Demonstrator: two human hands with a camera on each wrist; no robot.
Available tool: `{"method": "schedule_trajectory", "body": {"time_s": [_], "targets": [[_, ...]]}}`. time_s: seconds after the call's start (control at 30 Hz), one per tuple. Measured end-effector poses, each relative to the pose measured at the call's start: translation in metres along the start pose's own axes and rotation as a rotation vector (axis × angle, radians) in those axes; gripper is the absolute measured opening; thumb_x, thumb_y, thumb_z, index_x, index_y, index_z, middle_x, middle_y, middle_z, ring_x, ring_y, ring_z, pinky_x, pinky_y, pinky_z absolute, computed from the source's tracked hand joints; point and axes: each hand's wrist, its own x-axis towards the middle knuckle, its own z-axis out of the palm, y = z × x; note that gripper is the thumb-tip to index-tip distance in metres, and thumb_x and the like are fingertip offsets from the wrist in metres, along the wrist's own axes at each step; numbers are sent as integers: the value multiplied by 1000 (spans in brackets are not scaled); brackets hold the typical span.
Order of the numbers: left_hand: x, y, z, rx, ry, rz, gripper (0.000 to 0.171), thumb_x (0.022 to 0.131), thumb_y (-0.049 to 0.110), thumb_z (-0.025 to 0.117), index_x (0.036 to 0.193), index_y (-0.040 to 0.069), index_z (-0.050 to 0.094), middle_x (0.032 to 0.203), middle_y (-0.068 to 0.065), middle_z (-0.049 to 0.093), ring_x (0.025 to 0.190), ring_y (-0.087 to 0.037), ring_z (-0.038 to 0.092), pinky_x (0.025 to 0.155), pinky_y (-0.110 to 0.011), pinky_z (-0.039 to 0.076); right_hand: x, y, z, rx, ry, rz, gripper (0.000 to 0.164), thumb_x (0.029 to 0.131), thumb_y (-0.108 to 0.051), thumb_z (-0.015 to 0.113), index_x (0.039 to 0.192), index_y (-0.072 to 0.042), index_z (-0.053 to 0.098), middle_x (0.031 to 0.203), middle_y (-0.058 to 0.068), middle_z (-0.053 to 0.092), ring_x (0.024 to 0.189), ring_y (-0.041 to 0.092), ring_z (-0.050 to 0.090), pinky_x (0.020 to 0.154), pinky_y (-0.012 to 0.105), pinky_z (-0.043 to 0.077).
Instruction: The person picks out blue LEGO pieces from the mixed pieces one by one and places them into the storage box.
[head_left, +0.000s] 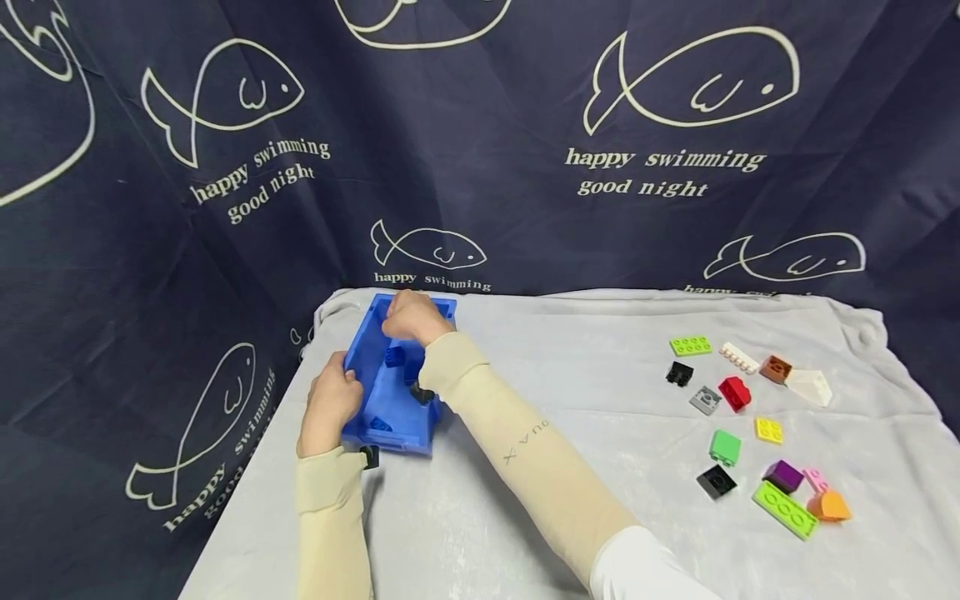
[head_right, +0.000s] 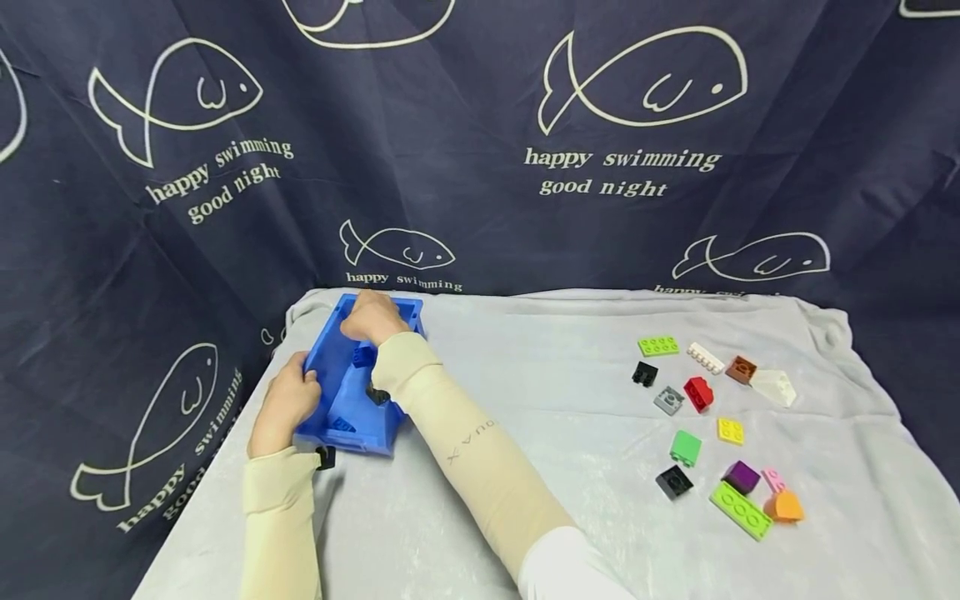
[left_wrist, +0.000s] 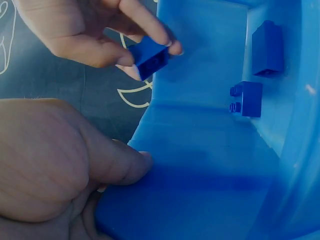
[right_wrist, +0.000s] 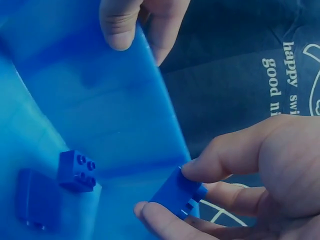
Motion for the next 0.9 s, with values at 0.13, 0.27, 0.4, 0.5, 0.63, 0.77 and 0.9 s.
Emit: {"method": "schedule_trajectory", "body": {"time_s": [0.13, 0.27, 0.4, 0.5, 0.63, 0.77, 0.9], "targets": [[0, 0, 0, -1, -4, -7, 48, 106, 13, 36, 153, 1, 38, 147, -33, 50, 134, -53, 49, 109, -65, 41, 0, 3, 3, 2, 0, 25, 27, 88, -15, 66, 68, -18, 49, 78, -2, 54, 76, 18, 52, 64, 27, 44], [0, 0, 0, 4, 3, -7, 48, 106, 13, 36, 153, 1, 39, 147, -33, 51, 134, -53, 50, 109, -65, 41, 7, 6, 6, 7, -20, 75, 31, 89, -18, 66, 66, -17, 45, 74, 0, 48, 73, 21, 51, 63, 31, 45], [0, 0, 0, 11, 4, -4, 48, 106, 13, 35, 153, 2, 39, 147, -32, 51, 134, -52, 50, 109, -65, 41, 25, 17, 15, 5, -49, 119, 34, 87, -25, 67, 64, -18, 43, 65, -2, 40, 63, 20, 51, 58, 33, 45], [0, 0, 0, 17, 6, 5, 48, 106, 12, 35, 152, 1, 40, 146, -32, 52, 133, -53, 50, 109, -65, 42, 30, 20, 20, 11, -63, 127, 33, 87, -29, 65, 65, -18, 43, 63, -2, 39, 60, 20, 50, 57, 35, 45], [-1, -1, 1, 13, 12, 11, 47, 106, 12, 36, 151, 1, 41, 144, -33, 53, 132, -53, 51, 108, -64, 42, 17, 15, 15, 21, -62, 103, 31, 89, -29, 65, 69, -17, 44, 66, 0, 40, 65, 23, 52, 58, 36, 44], [-1, -1, 0, 9, 14, 17, 47, 106, 12, 36, 151, 0, 41, 144, -33, 53, 132, -52, 52, 108, -64, 42, 2, 8, 7, 16, -44, 78, 26, 91, -30, 66, 76, -16, 50, 71, 1, 45, 73, 24, 58, 63, 36, 47], [-2, 0, -1, 12, 15, 20, 47, 105, 11, 36, 151, 0, 41, 144, -33, 53, 132, -53, 52, 108, -64, 42, -1, 7, 5, 32, -20, 47, 26, 93, -33, 66, 79, -17, 51, 72, -1, 45, 74, 22, 56, 63, 33, 45]]}}
